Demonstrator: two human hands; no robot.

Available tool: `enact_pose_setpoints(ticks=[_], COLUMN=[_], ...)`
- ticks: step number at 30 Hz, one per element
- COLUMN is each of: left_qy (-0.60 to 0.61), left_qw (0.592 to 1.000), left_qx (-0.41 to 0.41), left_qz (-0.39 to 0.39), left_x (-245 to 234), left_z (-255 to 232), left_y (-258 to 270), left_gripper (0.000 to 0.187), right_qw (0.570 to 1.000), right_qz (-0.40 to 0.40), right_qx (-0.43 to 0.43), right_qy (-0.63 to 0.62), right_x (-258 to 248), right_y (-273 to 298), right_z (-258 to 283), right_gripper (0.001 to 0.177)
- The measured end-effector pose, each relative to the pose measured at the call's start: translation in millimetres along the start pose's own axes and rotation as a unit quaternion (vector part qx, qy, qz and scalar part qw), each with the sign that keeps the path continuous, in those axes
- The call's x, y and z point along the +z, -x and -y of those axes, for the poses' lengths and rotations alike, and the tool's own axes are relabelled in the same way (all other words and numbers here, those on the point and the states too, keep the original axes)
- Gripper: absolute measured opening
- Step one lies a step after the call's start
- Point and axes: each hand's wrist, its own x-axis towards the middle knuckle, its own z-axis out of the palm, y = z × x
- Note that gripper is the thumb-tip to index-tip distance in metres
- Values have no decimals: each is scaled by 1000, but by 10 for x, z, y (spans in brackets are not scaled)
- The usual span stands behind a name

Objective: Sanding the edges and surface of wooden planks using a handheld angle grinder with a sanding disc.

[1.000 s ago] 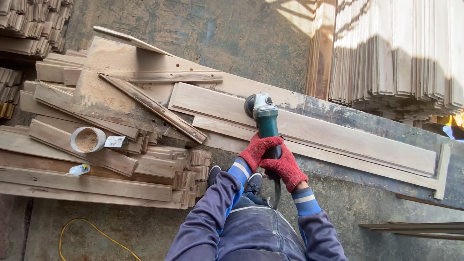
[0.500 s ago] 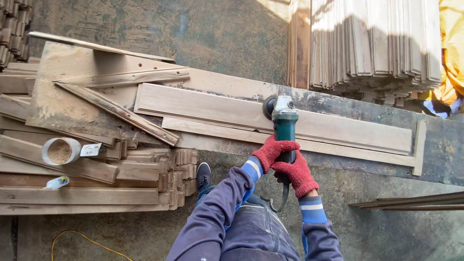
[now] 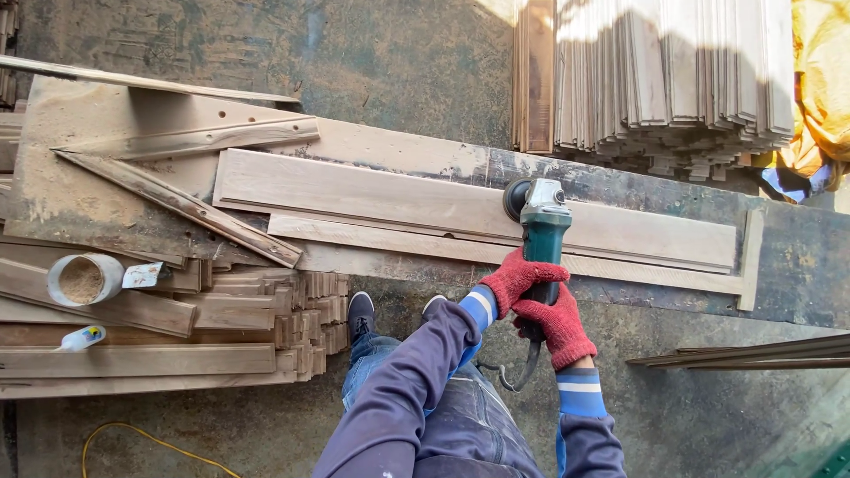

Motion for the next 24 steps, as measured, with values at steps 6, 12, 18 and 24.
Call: enact_pose_setpoints(ticks=[6,12,18,24], left_qy=[27,34,31,42], left_qw=[1000,999,998,995], left_qx=[13,18,29,61], left_qz=[-7,-23,-38,-61], left_x=[-169,-446,-699,-1052], left_z=[-46,-138,-321,-492], left_y=[84,212,450,647], left_gripper=[73,76,79,80], right_qw=[1000,999,998,994], right_qz=[19,36,52,85], right_qx=[-3,-9,-16,-20], right_qy=[8,21,45,70], right_x=[133,414,755,1092], right_y=[3,97,251,263], right_z=[-51,6,141,114], right_gripper=[52,50,49,49])
